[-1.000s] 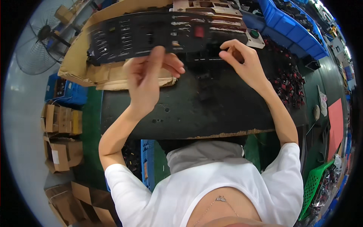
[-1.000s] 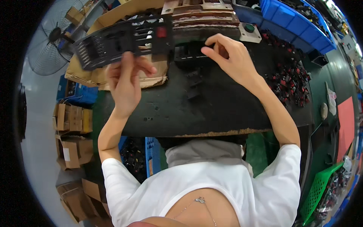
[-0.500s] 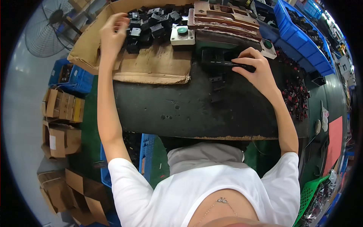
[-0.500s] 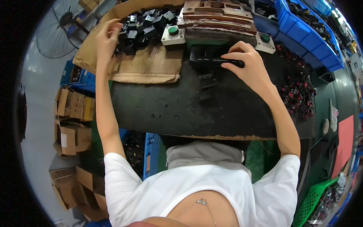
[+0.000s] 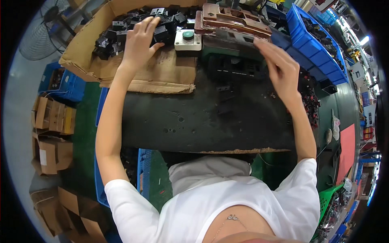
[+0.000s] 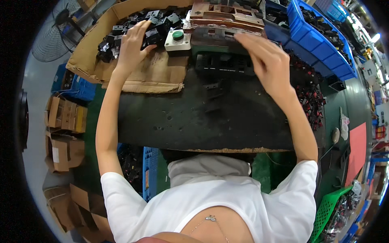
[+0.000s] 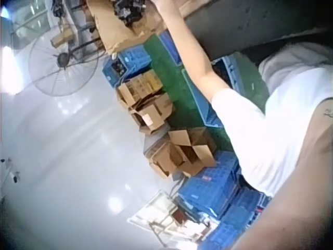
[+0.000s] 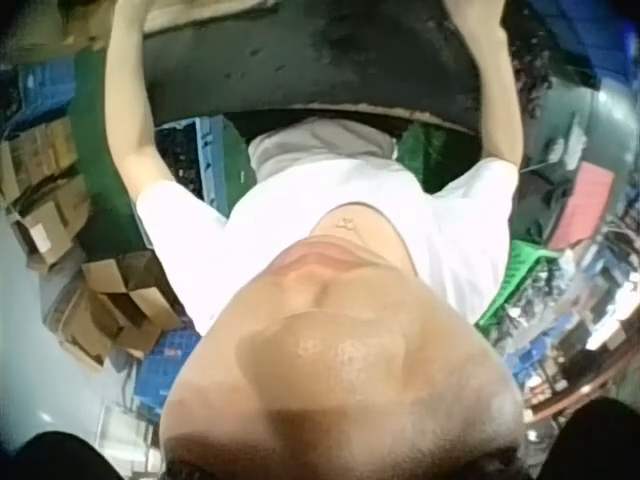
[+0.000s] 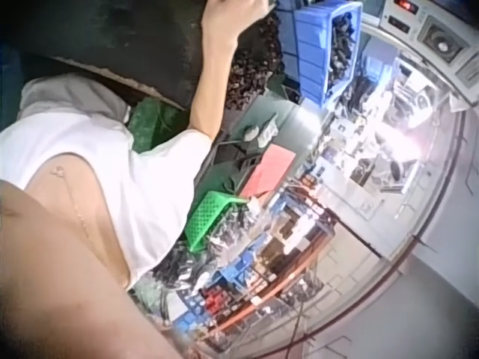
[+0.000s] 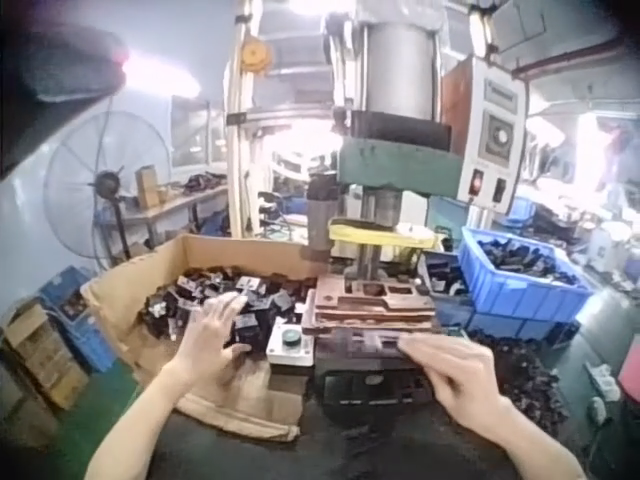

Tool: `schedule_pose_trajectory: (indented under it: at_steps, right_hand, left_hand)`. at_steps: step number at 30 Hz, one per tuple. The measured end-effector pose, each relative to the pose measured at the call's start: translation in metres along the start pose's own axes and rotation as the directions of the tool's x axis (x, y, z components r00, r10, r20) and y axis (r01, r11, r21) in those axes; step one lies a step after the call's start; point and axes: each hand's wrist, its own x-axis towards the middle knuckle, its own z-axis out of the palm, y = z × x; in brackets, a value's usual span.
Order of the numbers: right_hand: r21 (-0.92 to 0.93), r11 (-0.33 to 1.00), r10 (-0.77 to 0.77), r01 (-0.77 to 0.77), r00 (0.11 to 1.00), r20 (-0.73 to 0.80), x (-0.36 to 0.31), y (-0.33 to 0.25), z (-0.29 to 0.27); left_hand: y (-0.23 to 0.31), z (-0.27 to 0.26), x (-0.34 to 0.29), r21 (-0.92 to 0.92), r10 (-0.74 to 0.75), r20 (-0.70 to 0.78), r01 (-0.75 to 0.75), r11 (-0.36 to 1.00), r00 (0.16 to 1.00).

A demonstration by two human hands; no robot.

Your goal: Assembling internal parts into a plastic housing for an electrical socket or power strip using a small press machine.

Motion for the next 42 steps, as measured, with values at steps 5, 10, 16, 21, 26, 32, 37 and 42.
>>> schedule_pose_trajectory:
  at_steps: [5, 10, 16, 21, 26, 32, 37, 42]
  right_hand:
    - [-0.151, 0.988, -0.031, 0.032, 0.999, 0.008, 0.034, 0.040, 0.002]
    - [-0.005, 0.997, 0.072, -0.075, 0.945, 0.320, 0.076, 0.056, 0.025]
    - [0.112, 0.984, 0.077, -0.136, 0.904, 0.420, 0.085, 0.096, 0.028]
    - [-0.009, 0.995, 0.099, -0.102, 0.933, 0.347, 0.064, 0.110, 0.011]
    - [-0.034, 0.995, 0.097, -0.092, 0.976, 0.197, 0.005, 0.101, -0.022]
    - [-0.123, 0.864, 0.493, -0.489, 0.769, 0.408, -0.050, 0.117, -0.079]
    - [-0.438, 0.733, 0.609, -0.521, 0.789, 0.081, -0.103, 0.159, -0.098]
    - [-0.405, 0.704, 0.674, -0.583, 0.728, 0.125, -0.134, 0.200, -0.114]
  left_hand:
    - [0.015, 0.008, 0.008, 0.005, 0.109, -0.040, -0.109, 0.994, 0.993]
    - [0.005, -0.007, 0.009, -0.360, -0.157, -0.248, 0.060, 0.931, 0.956]
    - [0.001, -0.028, 0.013, -0.886, -0.552, 0.031, 0.278, 0.370, 0.833]
    - [-0.013, -0.032, 0.013, -0.963, -0.539, 0.252, 0.151, -0.225, 0.804]
    - [-0.019, -0.038, 0.013, -0.937, -0.476, 0.332, 0.225, -0.267, 0.814]
    - [0.017, -0.053, 0.015, -0.906, -0.457, 0.348, 0.419, 0.061, 0.819]
    - [0.057, -0.057, 0.027, -0.855, -0.346, 0.382, 0.470, 0.220, 0.857]
    - [0.090, -0.048, 0.042, -0.923, -0.217, 0.284, 0.328, 0.200, 0.934]
